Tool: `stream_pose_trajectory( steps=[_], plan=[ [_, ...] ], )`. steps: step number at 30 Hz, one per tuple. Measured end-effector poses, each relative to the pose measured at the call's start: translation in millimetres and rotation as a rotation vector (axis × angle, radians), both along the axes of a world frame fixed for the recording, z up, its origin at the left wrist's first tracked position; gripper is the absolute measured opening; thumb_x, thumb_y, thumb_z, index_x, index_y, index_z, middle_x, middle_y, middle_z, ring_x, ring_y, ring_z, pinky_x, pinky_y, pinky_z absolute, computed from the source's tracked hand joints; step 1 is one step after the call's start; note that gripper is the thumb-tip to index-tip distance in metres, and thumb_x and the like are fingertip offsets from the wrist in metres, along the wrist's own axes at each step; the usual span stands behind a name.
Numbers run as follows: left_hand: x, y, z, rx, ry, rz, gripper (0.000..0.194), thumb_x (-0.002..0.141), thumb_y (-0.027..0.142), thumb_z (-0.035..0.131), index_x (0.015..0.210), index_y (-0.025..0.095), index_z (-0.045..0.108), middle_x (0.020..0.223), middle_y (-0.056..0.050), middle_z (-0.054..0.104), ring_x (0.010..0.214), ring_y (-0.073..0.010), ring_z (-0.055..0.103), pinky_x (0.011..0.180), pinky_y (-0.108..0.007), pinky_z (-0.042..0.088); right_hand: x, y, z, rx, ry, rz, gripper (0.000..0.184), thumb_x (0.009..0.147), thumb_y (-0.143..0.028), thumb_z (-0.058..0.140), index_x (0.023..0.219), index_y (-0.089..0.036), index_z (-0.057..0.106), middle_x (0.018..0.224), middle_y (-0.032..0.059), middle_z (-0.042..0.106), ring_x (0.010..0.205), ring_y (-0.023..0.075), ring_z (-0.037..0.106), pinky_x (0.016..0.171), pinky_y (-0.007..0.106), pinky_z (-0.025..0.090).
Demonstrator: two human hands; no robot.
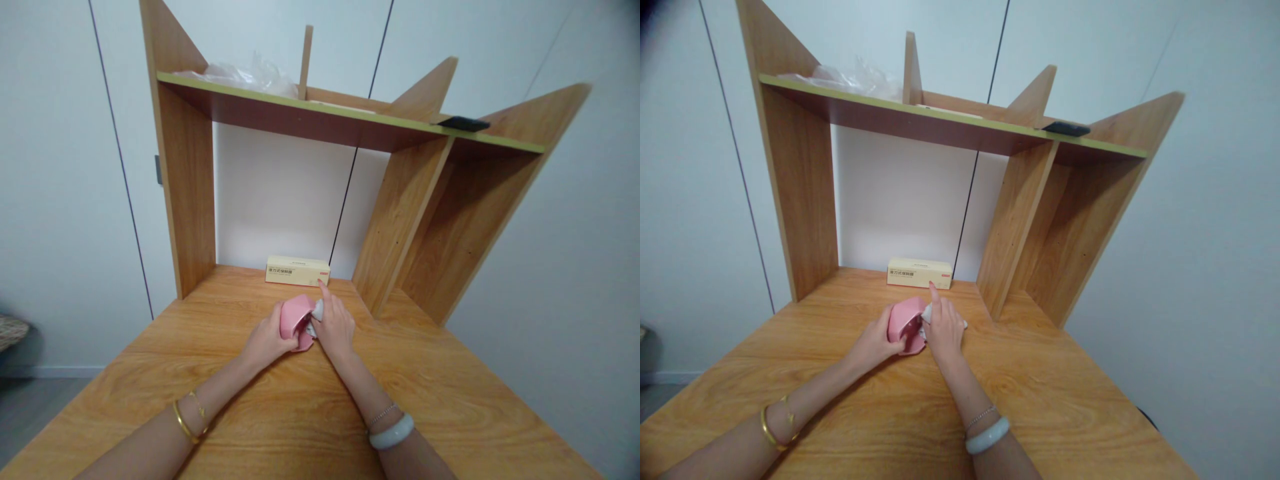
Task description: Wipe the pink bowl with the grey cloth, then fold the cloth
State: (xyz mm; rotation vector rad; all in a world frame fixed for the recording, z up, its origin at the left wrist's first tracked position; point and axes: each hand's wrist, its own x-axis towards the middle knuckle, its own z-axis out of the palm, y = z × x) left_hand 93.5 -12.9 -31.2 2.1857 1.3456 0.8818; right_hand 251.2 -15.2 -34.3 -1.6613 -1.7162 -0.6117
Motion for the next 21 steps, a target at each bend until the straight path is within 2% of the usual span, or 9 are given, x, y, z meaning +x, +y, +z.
stream_pose_trajectory(
  steps=[3, 6, 8, 10, 11, 12, 15, 18, 21],
  plan=[
    [1.6, -1.8, 2.0, -0.005, 0.021, -0.006, 0.054, 0.066, 0.032, 0.059, 0.114, 0.016, 0.040, 0.091, -0.010, 0.063, 0.079, -0.0255, 0.061, 0.061, -0.028, 0.042, 0.8, -0.4, 1.2, 0.058, -0.053, 0.021, 0.058, 0.078, -0.026, 0.048, 0.133, -0.019, 0.030, 0.082, 0.0057, 0.059, 0.076, 0.0216, 0.051, 0.067, 0.031, 0.037],
    [2.0, 5.2, -1.9, -0.003, -0.080, -0.013, 0.053, 0.064, 0.027, 0.058, 0.114, 0.016, 0.042, 0.092, -0.009, 0.063, 0.081, -0.0245, 0.060, 0.064, -0.029, 0.043, 0.1, -0.1, 2.1, 0.085, 0.061, 0.058, 0.055, 0.078, -0.031, 0.050, 0.130, -0.019, 0.035, 0.091, 0.0068, 0.060, 0.082, 0.0220, 0.053, 0.071, 0.032, 0.039],
    [1.0, 14.9, -7.2, -0.048, -0.255, -0.007, 0.049, 0.062, 0.022, 0.059, 0.109, 0.017, 0.047, 0.092, -0.007, 0.064, 0.083, -0.0225, 0.060, 0.067, -0.029, 0.044, -0.2, 0.4, 2.8, 0.071, 0.193, 0.077, 0.056, 0.077, -0.034, 0.052, 0.128, -0.019, 0.036, 0.100, 0.0079, 0.059, 0.089, 0.0223, 0.054, 0.074, 0.032, 0.040],
    [-1.3, 26.2, -13.5, -0.183, -0.530, 0.027, 0.042, 0.059, 0.018, 0.059, 0.100, 0.017, 0.052, 0.085, -0.005, 0.065, 0.075, -0.0184, 0.061, 0.064, -0.026, 0.045, 0.4, 1.6, 3.2, 0.037, 0.347, 0.071, 0.058, 0.075, -0.036, 0.053, 0.128, -0.020, 0.036, 0.106, 0.0085, 0.058, 0.093, 0.0232, 0.054, 0.074, 0.033, 0.041],
    [-2.8, 31.6, -16.6, -0.290, -0.676, 0.065, 0.036, 0.059, 0.018, 0.059, 0.095, 0.017, 0.054, 0.076, -0.002, 0.065, 0.065, -0.0159, 0.060, 0.058, -0.024, 0.045, 1.3, 2.6, 3.4, 0.024, 0.435, 0.069, 0.058, 0.074, -0.038, 0.054, 0.127, -0.021, 0.036, 0.107, 0.0086, 0.058, 0.094, 0.0236, 0.055, 0.074, 0.033, 0.041],
    [-4.6, 36.4, -19.3, -0.347, -0.736, 0.090, 0.028, 0.061, 0.020, 0.058, 0.089, 0.016, 0.054, 0.063, 0.000, 0.062, 0.051, -0.0134, 0.057, 0.049, -0.022, 0.043, 2.5, 3.9, 3.7, 0.023, 0.529, 0.081, 0.058, 0.074, -0.039, 0.054, 0.126, -0.021, 0.037, 0.108, 0.0087, 0.058, 0.095, 0.0237, 0.055, 0.075, 0.034, 0.042],
    [-10.2, 45.7, -23.7, -0.457, -0.834, 0.132, 0.015, 0.067, 0.030, 0.055, 0.072, 0.017, 0.049, 0.037, 0.009, 0.042, 0.026, -0.0071, 0.035, 0.031, -0.017, 0.026, 7.0, 9.1, 6.0, 0.058, 0.839, 0.231, 0.056, 0.071, -0.041, 0.056, 0.120, -0.019, 0.041, 0.110, 0.0090, 0.058, 0.096, 0.0217, 0.055, 0.079, 0.034, 0.043],
    [-15.6, 49.1, -22.0, -0.532, -0.973, 0.141, 0.021, 0.072, 0.037, 0.049, 0.065, 0.019, 0.040, 0.036, 0.011, 0.035, 0.025, -0.0039, 0.028, 0.029, -0.014, 0.019, 10.3, 13.0, 11.6, 0.037, 1.181, 0.421, 0.053, 0.066, -0.040, 0.061, 0.112, -0.018, 0.046, 0.103, 0.0084, 0.061, 0.089, 0.0196, 0.059, 0.076, 0.032, 0.046],
    [-20.4, 50.4, -17.9, -0.581, -1.118, 0.154, 0.023, 0.075, 0.040, 0.046, 0.066, 0.020, 0.036, 0.040, 0.011, 0.036, 0.027, -0.0024, 0.028, 0.030, -0.012, 0.019, 10.1, 12.3, 17.7, -0.074, 1.479, 0.593, 0.045, 0.062, -0.037, 0.065, 0.101, -0.018, 0.053, 0.097, 0.0063, 0.064, 0.082, 0.0187, 0.061, 0.070, 0.029, 0.049]
  ],
)
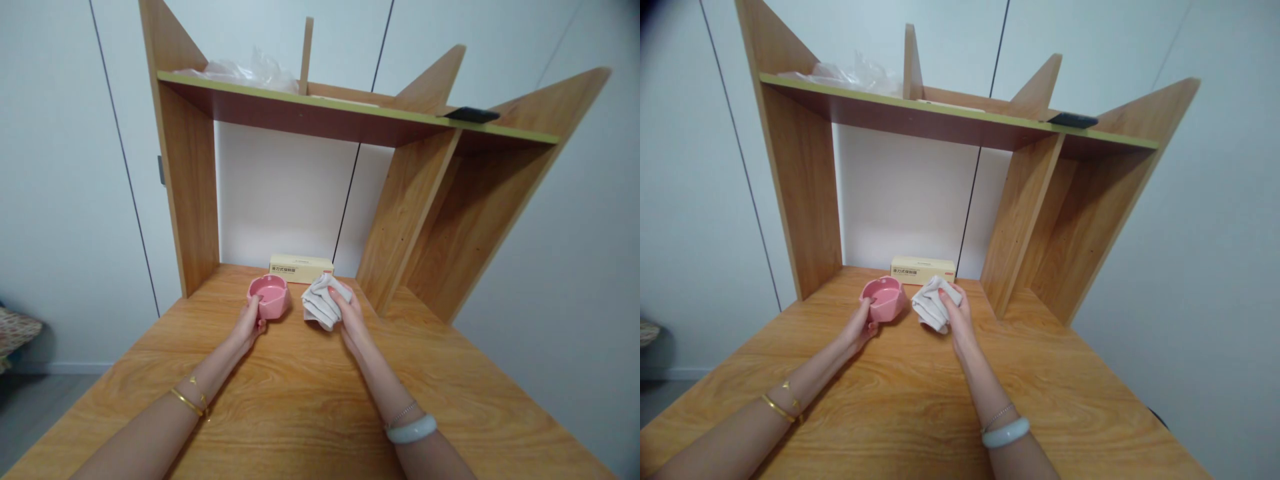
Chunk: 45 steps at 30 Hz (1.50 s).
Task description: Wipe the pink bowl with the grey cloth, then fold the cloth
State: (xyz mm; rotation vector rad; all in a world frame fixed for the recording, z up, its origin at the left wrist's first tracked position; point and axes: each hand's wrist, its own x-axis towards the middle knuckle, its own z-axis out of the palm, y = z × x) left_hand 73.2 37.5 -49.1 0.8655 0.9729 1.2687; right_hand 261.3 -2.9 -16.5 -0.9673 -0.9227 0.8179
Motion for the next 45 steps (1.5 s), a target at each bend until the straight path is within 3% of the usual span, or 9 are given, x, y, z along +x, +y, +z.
stream_pose_trajectory(
  steps=[5, 10, 14, 17, 20, 29, 36, 41, 45],
  plan=[
    [-5.0, 2.5, 2.8, -0.056, -0.178, 0.040, 0.024, 0.077, 0.040, 0.047, 0.069, 0.020, 0.036, 0.045, 0.010, 0.038, 0.028, -0.0014, 0.026, 0.030, -0.012, 0.019, -5.0, -7.6, -0.2, -0.116, 0.237, 0.376, 0.025, 0.062, -0.030, 0.065, 0.083, -0.018, 0.062, 0.083, 0.0026, 0.068, 0.075, 0.0158, 0.063, 0.071, 0.027, 0.048],
    [-6.6, 3.4, 2.2, -0.090, -0.249, 0.033, 0.024, 0.079, 0.038, 0.046, 0.067, 0.019, 0.037, 0.046, 0.009, 0.038, 0.028, -0.0014, 0.028, 0.030, -0.013, 0.022, -1.9, -10.4, -10.3, -0.237, 0.047, 0.550, 0.025, 0.061, -0.029, 0.065, 0.082, -0.016, 0.063, 0.078, 0.0026, 0.068, 0.071, 0.0158, 0.062, 0.068, 0.026, 0.047],
    [-5.3, 3.6, -0.4, -0.083, -0.245, 0.043, 0.027, 0.075, 0.040, 0.053, 0.067, 0.019, 0.037, 0.044, 0.011, 0.036, 0.028, -0.0013, 0.028, 0.030, -0.012, 0.021, 8.0, -3.8, -18.1, -0.260, -0.298, 0.371, 0.026, 0.064, -0.040, 0.063, 0.072, -0.016, 0.062, 0.070, 0.0023, 0.066, 0.066, 0.0157, 0.060, 0.060, 0.026, 0.045],
    [-2.5, 3.6, -3.3, -0.048, -0.214, 0.051, 0.030, 0.071, 0.040, 0.058, 0.069, 0.020, 0.037, 0.044, 0.012, 0.036, 0.027, -0.0006, 0.028, 0.030, -0.012, 0.019, 14.8, 5.6, -20.1, -0.112, -0.482, 0.046, 0.030, 0.063, -0.046, 0.061, 0.072, -0.017, 0.061, 0.078, 0.0040, 0.065, 0.078, 0.0177, 0.059, 0.071, 0.031, 0.045],
    [0.6, 3.1, -4.7, -0.001, -0.166, 0.045, 0.031, 0.067, 0.040, 0.061, 0.070, 0.019, 0.038, 0.043, 0.012, 0.038, 0.026, -0.0004, 0.028, 0.030, -0.011, 0.017, 17.5, 12.3, -18.8, -0.028, -0.495, -0.077, 0.034, 0.065, -0.050, 0.056, 0.078, -0.019, 0.061, 0.089, 0.0060, 0.063, 0.090, 0.0192, 0.055, 0.083, 0.035, 0.040],
    [-0.1, -1.9, 19.6, 0.186, -0.057, 0.086, 0.037, 0.063, 0.043, 0.064, 0.071, 0.019, 0.038, 0.046, 0.011, 0.042, 0.028, -0.0017, 0.033, 0.029, -0.012, 0.019, 2.0, 1.4, -5.6, 0.056, -0.382, 0.043, 0.040, 0.071, -0.050, 0.053, 0.095, -0.018, 0.060, 0.094, 0.0059, 0.062, 0.064, 0.0121, 0.055, 0.056, 0.024, 0.044],
    [20.1, -30.5, 27.4, 0.342, 0.056, -0.040, 0.041, 0.066, 0.052, 0.060, 0.080, 0.017, 0.042, 0.045, 0.010, 0.044, 0.028, -0.0030, 0.034, 0.030, -0.014, 0.023, -23.1, -10.9, 9.3, 0.041, -0.210, 0.408, 0.072, 0.073, -0.047, 0.054, 0.133, -0.024, 0.021, 0.092, 0.0049, 0.060, 0.050, 0.0104, 0.058, 0.039, 0.021, 0.042],
    [26.7, -40.0, 24.0, 0.375, 0.099, -0.150, 0.051, 0.067, 0.055, 0.059, 0.097, 0.016, 0.046, 0.051, 0.009, 0.048, 0.030, -0.0031, 0.034, 0.031, -0.015, 0.024, -20.1, -12.9, 8.9, -0.012, -0.178, 0.350, 0.064, 0.070, -0.040, 0.061, 0.125, -0.024, 0.033, 0.060, -0.0067, 0.057, 0.033, 0.0075, 0.048, 0.029, 0.016, 0.036],
    [19.5, -31.6, 22.2, 0.497, 0.217, -0.170, 0.048, 0.071, 0.054, 0.055, 0.099, 0.015, 0.055, 0.070, -0.001, 0.064, 0.060, -0.0125, 0.059, 0.053, -0.020, 0.043, -2.4, -3.8, 7.5, -0.118, -0.039, 0.111, 0.039, 0.073, -0.041, 0.052, 0.107, -0.020, 0.048, 0.044, -0.0096, 0.048, 0.025, 0.0052, 0.039, 0.024, 0.014, 0.027]
  ],
)
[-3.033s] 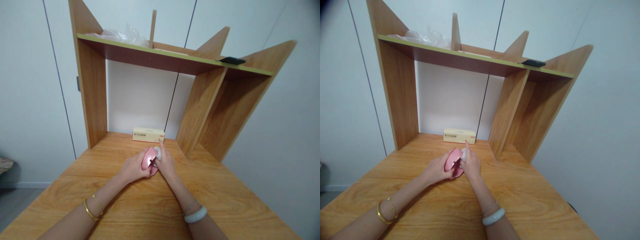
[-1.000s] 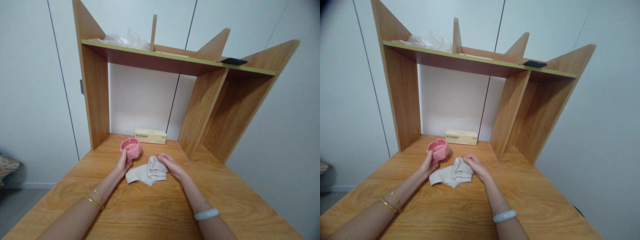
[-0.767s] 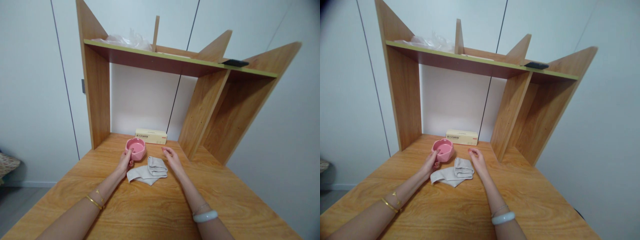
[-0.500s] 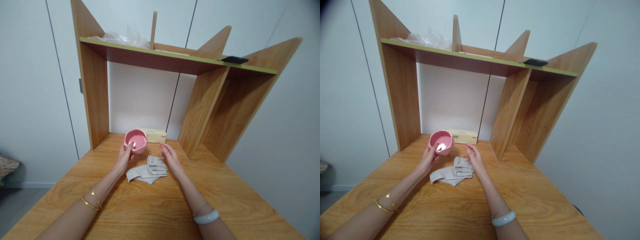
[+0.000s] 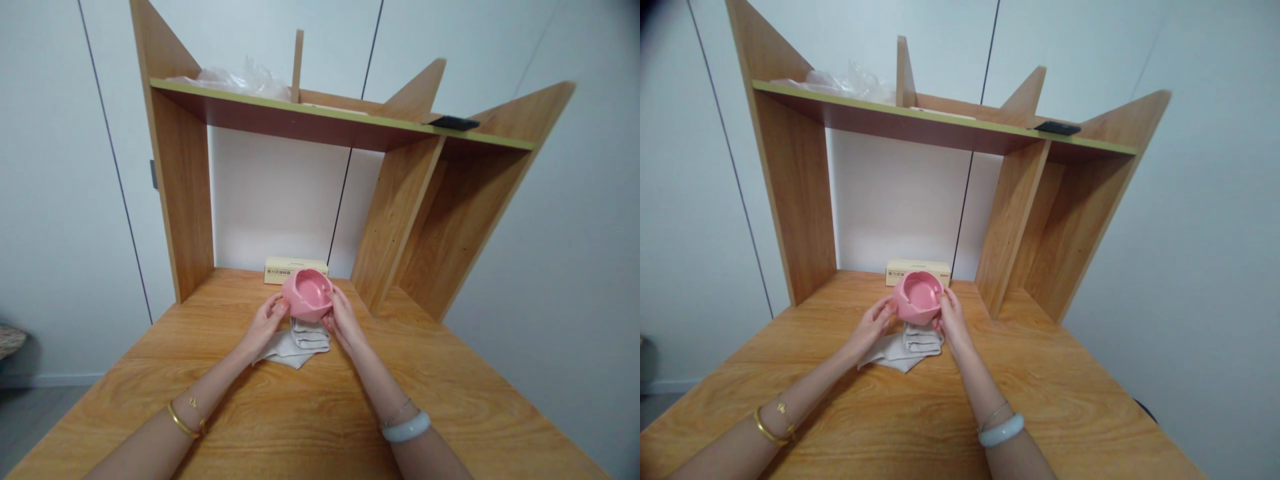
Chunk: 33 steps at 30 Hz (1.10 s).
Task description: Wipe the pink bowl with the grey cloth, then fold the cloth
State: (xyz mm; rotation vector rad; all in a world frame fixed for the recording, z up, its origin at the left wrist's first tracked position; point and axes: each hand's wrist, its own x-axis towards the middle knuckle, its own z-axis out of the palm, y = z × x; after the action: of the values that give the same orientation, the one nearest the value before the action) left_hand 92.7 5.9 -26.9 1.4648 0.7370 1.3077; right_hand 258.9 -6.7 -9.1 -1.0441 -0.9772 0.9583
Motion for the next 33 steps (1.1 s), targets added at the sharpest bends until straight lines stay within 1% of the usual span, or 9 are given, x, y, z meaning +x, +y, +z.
stream_pose_trajectory(
  steps=[2, 3, 8, 13, 23, 26, 29, 31, 33],
  plan=[
    [-6.1, 6.9, -2.1, 0.077, 0.087, 0.012, 0.044, 0.073, 0.051, 0.054, 0.096, 0.014, 0.059, 0.085, -0.006, 0.067, 0.084, -0.0181, 0.060, 0.074, -0.025, 0.045, 16.0, 5.0, -2.4, -0.096, -0.004, -0.157, 0.029, 0.077, -0.038, 0.045, 0.098, -0.019, 0.051, 0.041, -0.0089, 0.047, 0.025, 0.0052, 0.040, 0.024, 0.013, 0.026],
    [-9.3, 10.4, -3.7, 0.096, 0.141, 0.026, 0.042, 0.073, 0.050, 0.053, 0.092, 0.014, 0.061, 0.089, -0.007, 0.067, 0.088, -0.0195, 0.060, 0.078, -0.027, 0.043, 25.3, 7.0, -4.6, -0.141, -0.022, -0.217, 0.026, 0.079, -0.035, 0.043, 0.098, -0.018, 0.051, 0.039, -0.0085, 0.047, 0.025, 0.0060, 0.042, 0.024, 0.012, 0.026],
    [-21.0, 24.6, -12.7, 0.196, 0.452, 0.131, 0.036, 0.078, 0.045, 0.045, 0.083, 0.014, 0.064, 0.088, -0.007, 0.068, 0.085, -0.0210, 0.060, 0.076, -0.030, 0.043, 67.2, 12.1, -22.4, -0.281, -0.106, -0.352, 0.029, 0.076, -0.022, 0.047, 0.103, -0.012, 0.047, 0.032, -0.0071, 0.047, 0.024, 0.0119, 0.047, 0.023, 0.015, 0.032],
    [-26.1, 28.9, -16.5, 0.225, 0.573, 0.148, 0.036, 0.078, 0.043, 0.042, 0.078, 0.015, 0.065, 0.082, -0.006, 0.069, 0.078, -0.0210, 0.060, 0.071, -0.030, 0.042, 80.3, 15.4, -34.1, -0.331, -0.186, -0.400, 0.032, 0.077, -0.020, 0.046, 0.106, -0.009, 0.046, 0.030, -0.0054, 0.049, 0.025, 0.0129, 0.049, 0.025, 0.016, 0.036],
    [-27.3, 30.9, -22.1, 0.212, 0.701, 0.101, 0.041, 0.078, 0.045, 0.038, 0.075, 0.014, 0.065, 0.076, -0.006, 0.068, 0.071, -0.0193, 0.059, 0.063, -0.026, 0.041, 82.4, 18.6, -39.5, -0.371, -0.357, -0.394, 0.027, 0.078, -0.022, 0.041, 0.095, -0.007, 0.055, 0.039, 0.0023, 0.056, 0.038, 0.0161, 0.057, 0.037, 0.023, 0.045],
    [-27.6, 29.4, -22.1, 0.199, 0.758, 0.080, 0.043, 0.077, 0.048, 0.038, 0.073, 0.014, 0.065, 0.068, -0.005, 0.066, 0.066, -0.0191, 0.057, 0.058, -0.025, 0.038, 78.4, 16.0, -34.6, -0.309, -0.433, -0.472, 0.038, 0.077, -0.026, 0.045, 0.110, -0.008, 0.051, 0.072, 0.0115, 0.066, 0.065, 0.0207, 0.065, 0.058, 0.031, 0.051],
    [-27.7, 27.9, -21.2, 0.183, 0.813, 0.067, 0.044, 0.077, 0.049, 0.038, 0.070, 0.014, 0.064, 0.063, -0.005, 0.063, 0.063, -0.0188, 0.055, 0.054, -0.025, 0.034, 62.4, 10.8, -26.6, -0.061, -0.658, -0.605, 0.045, 0.075, -0.030, 0.048, 0.117, -0.014, 0.047, 0.108, 0.0144, 0.057, 0.097, 0.0233, 0.056, 0.081, 0.035, 0.044],
    [-28.0, 27.7, -20.2, 0.169, 0.842, 0.052, 0.045, 0.077, 0.049, 0.037, 0.068, 0.014, 0.063, 0.062, -0.004, 0.062, 0.061, -0.0184, 0.054, 0.053, -0.025, 0.033, 44.2, 5.6, -22.0, 0.146, -0.884, -0.560, 0.033, 0.078, -0.032, 0.044, 0.106, -0.017, 0.054, 0.104, 0.0102, 0.057, 0.097, 0.0220, 0.054, 0.084, 0.035, 0.040],
    [-29.7, 28.0, -18.4, 0.153, 0.864, 0.020, 0.045, 0.077, 0.048, 0.037, 0.066, 0.014, 0.062, 0.060, -0.004, 0.061, 0.060, -0.0177, 0.052, 0.052, -0.025, 0.031, 23.1, -0.9, -18.9, 0.245, -1.071, -0.362, 0.024, 0.081, -0.034, 0.041, 0.090, -0.020, 0.058, 0.090, 0.0051, 0.060, 0.087, 0.0185, 0.055, 0.080, 0.032, 0.040]
  ],
)
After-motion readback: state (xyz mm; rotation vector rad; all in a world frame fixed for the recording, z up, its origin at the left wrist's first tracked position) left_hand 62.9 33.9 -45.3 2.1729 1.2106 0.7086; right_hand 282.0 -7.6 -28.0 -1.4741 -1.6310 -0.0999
